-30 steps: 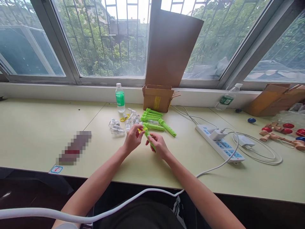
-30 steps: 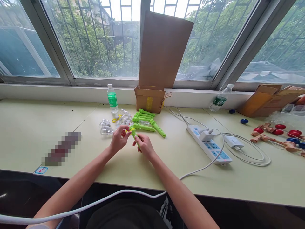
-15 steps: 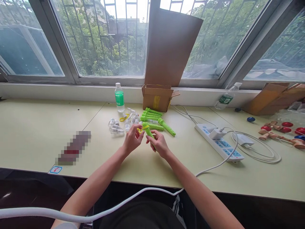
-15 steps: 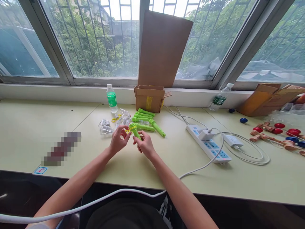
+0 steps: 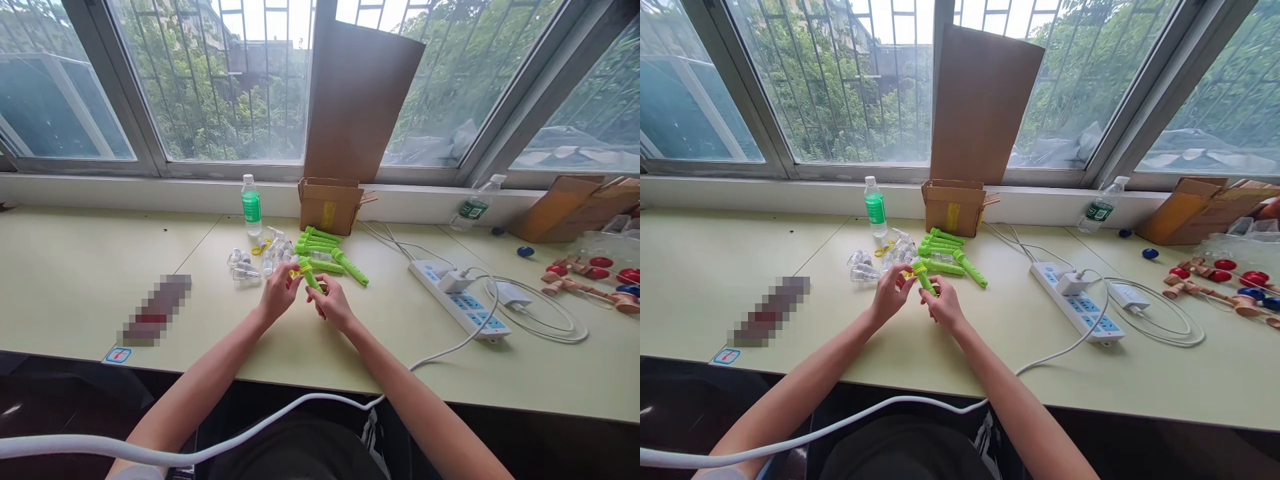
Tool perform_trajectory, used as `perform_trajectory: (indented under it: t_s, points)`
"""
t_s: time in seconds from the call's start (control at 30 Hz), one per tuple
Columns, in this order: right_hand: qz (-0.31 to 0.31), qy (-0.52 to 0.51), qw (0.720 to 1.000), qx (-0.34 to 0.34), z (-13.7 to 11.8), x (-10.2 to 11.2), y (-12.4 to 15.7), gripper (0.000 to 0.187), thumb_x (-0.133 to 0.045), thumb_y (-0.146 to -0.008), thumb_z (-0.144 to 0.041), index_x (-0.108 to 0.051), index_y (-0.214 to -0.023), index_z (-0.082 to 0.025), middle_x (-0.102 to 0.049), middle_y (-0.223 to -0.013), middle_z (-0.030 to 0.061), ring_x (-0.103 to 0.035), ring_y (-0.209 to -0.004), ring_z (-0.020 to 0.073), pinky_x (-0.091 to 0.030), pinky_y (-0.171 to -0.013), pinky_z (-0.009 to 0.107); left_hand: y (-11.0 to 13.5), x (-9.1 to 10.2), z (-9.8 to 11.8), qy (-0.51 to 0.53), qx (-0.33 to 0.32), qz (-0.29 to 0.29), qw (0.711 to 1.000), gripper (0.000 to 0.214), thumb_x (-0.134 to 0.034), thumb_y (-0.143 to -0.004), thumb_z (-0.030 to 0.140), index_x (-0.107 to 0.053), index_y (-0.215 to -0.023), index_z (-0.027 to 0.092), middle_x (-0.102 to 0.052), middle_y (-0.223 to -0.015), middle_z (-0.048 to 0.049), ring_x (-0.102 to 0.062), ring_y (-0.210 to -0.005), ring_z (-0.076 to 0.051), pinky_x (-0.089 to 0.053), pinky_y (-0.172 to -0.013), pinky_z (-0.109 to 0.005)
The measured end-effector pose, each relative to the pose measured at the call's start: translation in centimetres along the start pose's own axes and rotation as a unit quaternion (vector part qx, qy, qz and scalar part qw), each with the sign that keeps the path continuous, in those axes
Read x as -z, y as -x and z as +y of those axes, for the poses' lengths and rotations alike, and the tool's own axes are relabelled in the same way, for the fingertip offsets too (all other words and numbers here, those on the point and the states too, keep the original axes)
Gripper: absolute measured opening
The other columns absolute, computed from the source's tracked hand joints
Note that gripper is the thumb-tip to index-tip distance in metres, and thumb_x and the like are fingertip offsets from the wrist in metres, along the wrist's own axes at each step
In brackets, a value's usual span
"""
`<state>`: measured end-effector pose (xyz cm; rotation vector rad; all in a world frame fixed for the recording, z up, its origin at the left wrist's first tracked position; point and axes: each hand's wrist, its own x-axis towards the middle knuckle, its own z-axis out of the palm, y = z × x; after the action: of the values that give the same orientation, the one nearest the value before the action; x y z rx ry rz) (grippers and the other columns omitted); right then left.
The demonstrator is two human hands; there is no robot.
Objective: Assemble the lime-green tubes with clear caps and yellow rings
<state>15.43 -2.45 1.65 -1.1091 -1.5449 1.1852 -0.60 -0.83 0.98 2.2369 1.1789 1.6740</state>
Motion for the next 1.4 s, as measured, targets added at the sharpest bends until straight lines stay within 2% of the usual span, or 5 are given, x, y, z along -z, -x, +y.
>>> perform_trajectory:
  t_s: [0.23, 0.93, 1.4]
  points:
    - [-0.004, 0.006, 1.0, 0.0, -0.21, -0.03, 0.02, 0.029, -0.057, -0.078, -0.043, -0.05, -0.094, -0.02, -0.061, -0.065, -0.002, -0.042, -0.033, 0.0073, -0.033, -0.028, 0.019, 0.05, -0.02, 0.08, 0.006, -0.003, -0.005, 1.0, 0.015, -0.054, -0.086, 0.023, -0.05, -0.1, 0.019, -0.056, -0.095, -0.0035, -0.052, -0.057, -0.004, -0.048, -0.052, -0.018]
    - [-0.002, 0.028, 1.0, 0.004, -0.17, 0.05, 0.0, 0.029, -0.056, -0.078, -0.043, -0.051, -0.094, -0.02, -0.061, -0.066, -0.0015, -0.042, -0.033, 0.007, -0.034, -0.028, 0.019, -0.01, 0.08, 0.35, -0.011, -0.018, 0.001, 1.0, 0.014, -0.053, -0.087, 0.025, -0.05, -0.099, 0.019, -0.056, -0.093, -0.0026, -0.051, -0.052, -0.003, -0.045, -0.049, -0.017]
    - [0.014, 0.04, 0.999, 0.01, -0.16, 0.02, 0.02, 0.03, -0.056, -0.077, -0.045, -0.05, -0.093, -0.02, -0.061, -0.065, -0.0016, -0.043, -0.033, 0.0076, -0.035, -0.027, 0.02, 0.1, -0.22, 0.01, -0.013, 0.019, 0.027, 0.999, 0.016, -0.058, -0.084, 0.029, -0.052, -0.096, 0.02, -0.064, -0.084, -0.0007, -0.052, -0.048, -0.005, -0.046, -0.049, -0.019]
